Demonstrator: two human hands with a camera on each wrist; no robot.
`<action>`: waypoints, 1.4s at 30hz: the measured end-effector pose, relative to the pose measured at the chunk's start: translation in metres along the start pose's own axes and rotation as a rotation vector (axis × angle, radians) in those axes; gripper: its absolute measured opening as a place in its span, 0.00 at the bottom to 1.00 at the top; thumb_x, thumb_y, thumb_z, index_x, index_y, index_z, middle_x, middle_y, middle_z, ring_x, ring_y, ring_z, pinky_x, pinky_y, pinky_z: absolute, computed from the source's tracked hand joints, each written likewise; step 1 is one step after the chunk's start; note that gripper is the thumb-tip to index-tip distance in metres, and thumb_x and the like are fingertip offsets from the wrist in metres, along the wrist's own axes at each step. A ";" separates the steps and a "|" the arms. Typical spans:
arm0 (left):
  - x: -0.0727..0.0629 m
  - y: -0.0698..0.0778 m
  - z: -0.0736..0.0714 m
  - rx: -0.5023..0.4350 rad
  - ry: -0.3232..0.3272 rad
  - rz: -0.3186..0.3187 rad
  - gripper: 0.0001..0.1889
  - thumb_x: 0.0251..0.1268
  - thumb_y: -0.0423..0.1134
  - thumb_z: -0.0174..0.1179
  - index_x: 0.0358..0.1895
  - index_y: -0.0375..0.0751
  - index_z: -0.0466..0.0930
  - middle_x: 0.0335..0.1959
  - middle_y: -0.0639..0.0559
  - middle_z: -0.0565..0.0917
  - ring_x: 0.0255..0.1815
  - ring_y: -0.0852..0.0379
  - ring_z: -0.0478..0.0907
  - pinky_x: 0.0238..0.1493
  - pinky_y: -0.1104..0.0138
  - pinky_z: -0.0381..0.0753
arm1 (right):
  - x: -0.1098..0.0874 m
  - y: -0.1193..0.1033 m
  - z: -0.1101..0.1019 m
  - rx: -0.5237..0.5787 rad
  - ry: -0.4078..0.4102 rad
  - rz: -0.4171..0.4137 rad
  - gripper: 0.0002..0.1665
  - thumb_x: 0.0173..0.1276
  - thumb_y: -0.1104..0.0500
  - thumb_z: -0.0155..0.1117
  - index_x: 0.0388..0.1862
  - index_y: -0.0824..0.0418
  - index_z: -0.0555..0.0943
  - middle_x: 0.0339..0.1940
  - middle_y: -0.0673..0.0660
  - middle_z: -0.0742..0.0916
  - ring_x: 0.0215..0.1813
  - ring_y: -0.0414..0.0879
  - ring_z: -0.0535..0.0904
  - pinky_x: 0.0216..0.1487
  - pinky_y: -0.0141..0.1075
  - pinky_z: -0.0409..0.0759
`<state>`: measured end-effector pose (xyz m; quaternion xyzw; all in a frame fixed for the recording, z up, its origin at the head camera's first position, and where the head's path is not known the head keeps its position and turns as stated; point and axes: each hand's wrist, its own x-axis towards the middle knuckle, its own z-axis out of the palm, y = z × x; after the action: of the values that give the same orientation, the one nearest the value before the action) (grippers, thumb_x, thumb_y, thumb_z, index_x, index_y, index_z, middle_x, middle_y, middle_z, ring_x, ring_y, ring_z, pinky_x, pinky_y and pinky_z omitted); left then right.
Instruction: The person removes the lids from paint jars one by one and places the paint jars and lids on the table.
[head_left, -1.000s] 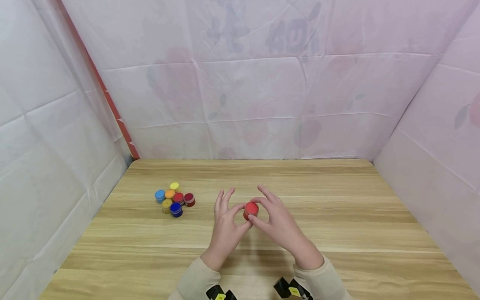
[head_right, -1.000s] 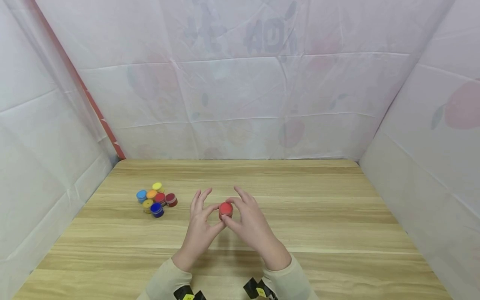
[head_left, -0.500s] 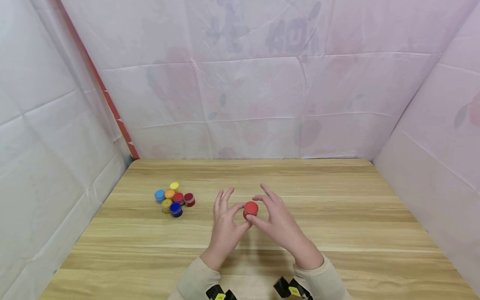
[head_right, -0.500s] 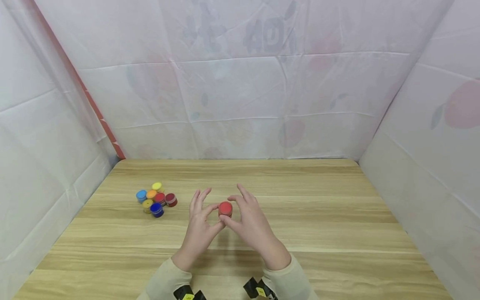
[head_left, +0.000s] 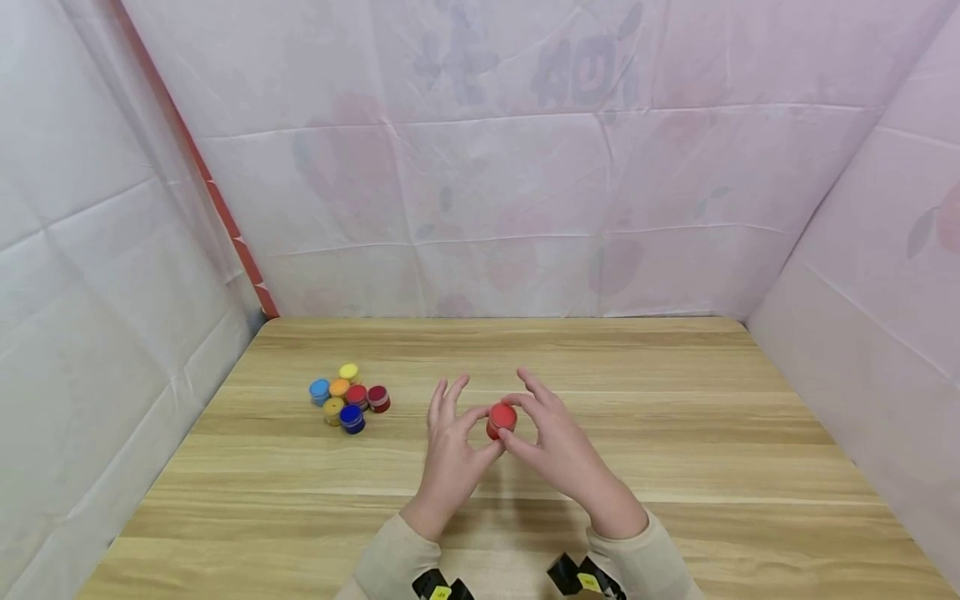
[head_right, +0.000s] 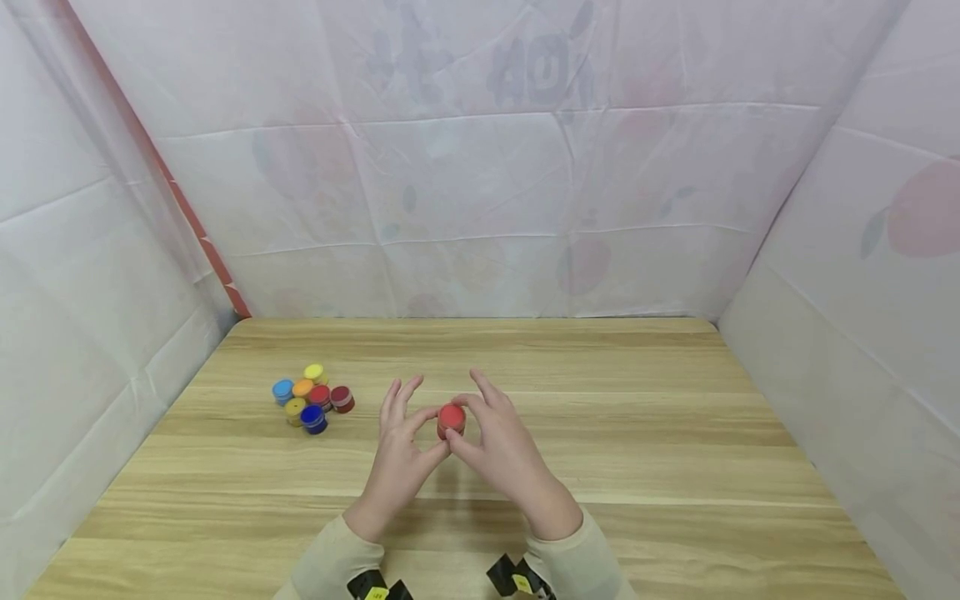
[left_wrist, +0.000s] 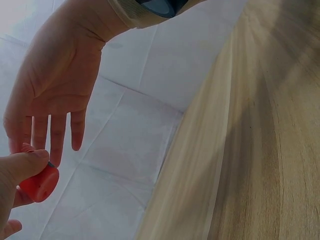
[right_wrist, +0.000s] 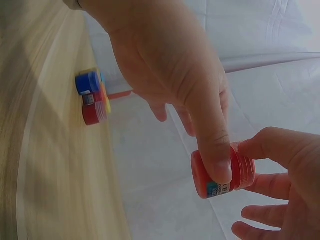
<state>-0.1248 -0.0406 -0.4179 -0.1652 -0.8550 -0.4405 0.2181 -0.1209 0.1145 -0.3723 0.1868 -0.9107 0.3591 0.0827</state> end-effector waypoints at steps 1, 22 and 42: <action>0.000 0.000 0.000 0.001 0.003 0.003 0.15 0.46 0.42 0.73 0.39 0.41 0.85 0.67 0.44 0.63 0.70 0.36 0.47 0.60 0.36 0.52 | 0.000 0.000 0.000 0.000 -0.001 0.002 0.21 0.59 0.55 0.69 0.50 0.60 0.79 0.71 0.60 0.63 0.68 0.62 0.61 0.56 0.59 0.68; -0.001 -0.003 0.002 0.005 -0.006 -0.005 0.15 0.47 0.43 0.73 0.39 0.42 0.85 0.67 0.45 0.63 0.70 0.38 0.46 0.61 0.38 0.52 | 0.000 0.002 0.001 -0.011 0.007 -0.015 0.20 0.58 0.55 0.69 0.49 0.60 0.79 0.70 0.61 0.64 0.66 0.62 0.63 0.56 0.58 0.69; -0.002 -0.007 0.005 0.024 -0.039 -0.042 0.17 0.47 0.44 0.72 0.42 0.43 0.85 0.68 0.47 0.63 0.71 0.42 0.45 0.62 0.39 0.53 | 0.002 0.004 0.003 0.002 -0.042 0.041 0.20 0.59 0.53 0.69 0.48 0.60 0.79 0.71 0.60 0.64 0.67 0.61 0.62 0.56 0.57 0.69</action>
<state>-0.1276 -0.0406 -0.4255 -0.1532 -0.8675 -0.4316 0.1943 -0.1241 0.1145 -0.3766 0.1755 -0.9155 0.3577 0.0560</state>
